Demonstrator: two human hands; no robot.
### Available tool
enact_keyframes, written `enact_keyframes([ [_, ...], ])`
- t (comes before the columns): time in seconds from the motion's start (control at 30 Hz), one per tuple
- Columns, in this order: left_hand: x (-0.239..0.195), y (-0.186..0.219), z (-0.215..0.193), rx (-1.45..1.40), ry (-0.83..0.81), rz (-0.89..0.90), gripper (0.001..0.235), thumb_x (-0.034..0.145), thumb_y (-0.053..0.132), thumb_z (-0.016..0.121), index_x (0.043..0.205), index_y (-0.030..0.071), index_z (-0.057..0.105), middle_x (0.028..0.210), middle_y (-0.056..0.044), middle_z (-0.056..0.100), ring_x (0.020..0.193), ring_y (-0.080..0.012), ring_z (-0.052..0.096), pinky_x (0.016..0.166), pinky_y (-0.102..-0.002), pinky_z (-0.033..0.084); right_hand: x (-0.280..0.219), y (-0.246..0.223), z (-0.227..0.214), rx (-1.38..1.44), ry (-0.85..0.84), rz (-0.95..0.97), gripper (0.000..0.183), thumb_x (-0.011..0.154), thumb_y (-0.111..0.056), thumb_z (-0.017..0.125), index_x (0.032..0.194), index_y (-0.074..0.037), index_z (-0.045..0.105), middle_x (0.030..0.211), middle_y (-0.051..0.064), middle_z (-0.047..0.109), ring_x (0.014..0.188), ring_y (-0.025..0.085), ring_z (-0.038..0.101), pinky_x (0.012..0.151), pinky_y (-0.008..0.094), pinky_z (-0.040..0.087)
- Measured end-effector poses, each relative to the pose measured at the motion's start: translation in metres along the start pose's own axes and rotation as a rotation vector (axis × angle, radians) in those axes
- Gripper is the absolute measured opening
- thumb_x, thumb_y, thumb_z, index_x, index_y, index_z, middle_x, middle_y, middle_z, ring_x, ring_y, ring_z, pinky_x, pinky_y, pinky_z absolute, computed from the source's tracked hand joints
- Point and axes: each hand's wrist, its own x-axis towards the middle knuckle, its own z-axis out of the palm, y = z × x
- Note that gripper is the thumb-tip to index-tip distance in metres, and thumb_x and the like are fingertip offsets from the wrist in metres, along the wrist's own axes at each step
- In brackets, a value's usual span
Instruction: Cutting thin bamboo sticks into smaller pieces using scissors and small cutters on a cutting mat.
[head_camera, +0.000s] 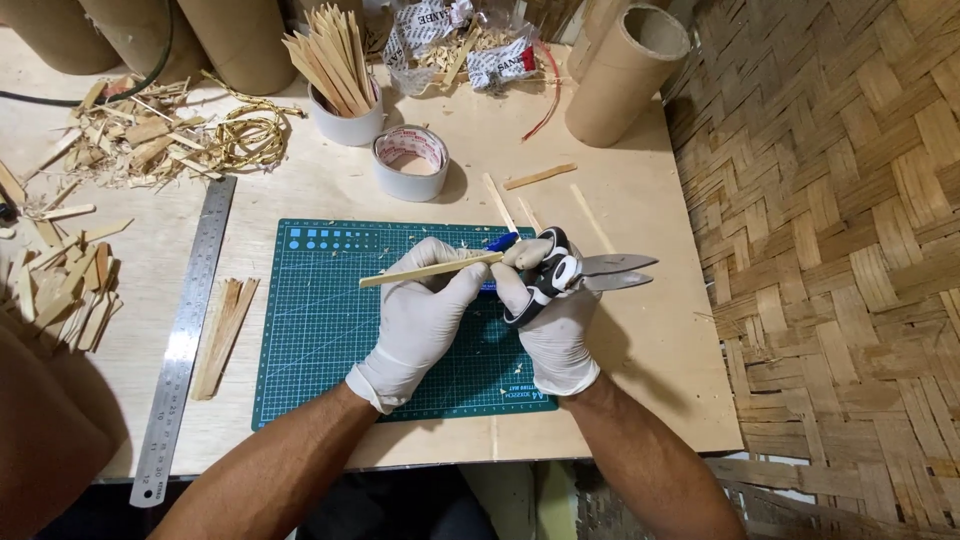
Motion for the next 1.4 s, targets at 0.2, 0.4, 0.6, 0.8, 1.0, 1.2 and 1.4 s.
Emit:
enact_keyframes([
  [0.2, -0.003, 0.007, 0.004, 0.028, 0.033, -0.013, 0.010, 0.080, 0.003, 0.081, 0.080, 0.000, 0.071, 0.082, -0.017, 0.076, 0.067, -0.0119, 0.065, 0.058, -0.022, 0.053, 0.000, 0.003, 0.001, -0.016, 0.032, -0.018, 0.035, 0.078, 0.013, 0.081, 0.084, -0.004, 0.052, 0.081, 0.012, 0.063, 0.078, 0.017, 0.065, 0.069, 0.028, 0.057],
  [0.4, -0.002, 0.007, 0.006, -0.005, 0.037, -0.020, 0.012, 0.078, 0.003, 0.083, 0.081, 0.000, 0.071, 0.082, -0.017, 0.076, 0.067, -0.0107, 0.063, 0.057, -0.022, 0.053, 0.002, 0.002, 0.002, -0.003, 0.018, -0.013, 0.031, 0.077, 0.012, 0.082, 0.084, -0.001, 0.054, 0.081, 0.014, 0.065, 0.078, 0.018, 0.067, 0.070, 0.031, 0.059],
  [0.6, -0.007, 0.008, 0.012, -0.010, 0.054, -0.008, 0.011, 0.079, 0.002, 0.081, 0.083, -0.002, 0.072, 0.082, -0.018, 0.076, 0.066, -0.0116, 0.064, 0.057, -0.022, 0.054, 0.002, 0.005, -0.002, -0.036, 0.009, -0.053, 0.034, 0.076, 0.015, 0.081, 0.083, -0.003, 0.052, 0.079, 0.013, 0.062, 0.076, 0.019, 0.063, 0.071, 0.029, 0.056],
  [0.8, -0.011, 0.014, 0.016, 0.032, 0.079, 0.021, 0.011, 0.081, 0.003, 0.080, 0.085, -0.002, 0.071, 0.083, -0.020, 0.076, 0.067, -0.0121, 0.064, 0.055, -0.023, 0.054, 0.008, -0.043, 0.011, -0.043, -0.078, 0.088, 0.013, 0.080, 0.023, 0.057, 0.079, 0.016, 0.045, 0.085, 0.012, 0.055, 0.095, 0.019, 0.052, 0.098, 0.021, 0.052],
  [1.0, -0.016, 0.026, 0.022, 0.117, 0.060, 0.198, 0.006, 0.081, -0.005, 0.077, 0.082, 0.002, 0.076, 0.082, -0.016, 0.079, 0.072, -0.0121, 0.070, 0.061, -0.027, 0.057, 0.001, 0.010, -0.002, 0.009, 0.025, -0.028, 0.030, 0.067, 0.027, 0.073, 0.077, 0.003, 0.057, 0.074, 0.016, 0.060, 0.069, 0.021, 0.061, 0.060, 0.028, 0.054],
  [1.2, -0.017, 0.031, 0.020, 0.182, 0.065, 0.314, 0.011, 0.081, -0.008, 0.076, 0.080, 0.003, 0.075, 0.081, -0.015, 0.079, 0.073, -0.0157, 0.075, 0.061, -0.028, 0.059, 0.004, -0.016, 0.005, -0.120, -0.021, -0.101, 0.028, 0.069, 0.020, 0.076, 0.078, -0.003, 0.061, 0.073, 0.010, 0.061, 0.065, 0.017, 0.058, 0.060, 0.026, 0.051],
  [1.4, -0.014, 0.024, 0.017, 0.062, 0.087, 0.132, 0.004, 0.085, -0.002, 0.074, 0.084, -0.005, 0.072, 0.071, -0.021, 0.076, 0.059, -0.0109, 0.065, 0.049, -0.025, 0.055, 0.011, -0.032, 0.008, -0.390, -0.038, -0.288, 0.026, 0.070, 0.006, 0.088, 0.075, -0.010, 0.068, 0.070, 0.006, 0.067, 0.060, 0.020, 0.061, 0.055, 0.028, 0.051],
])
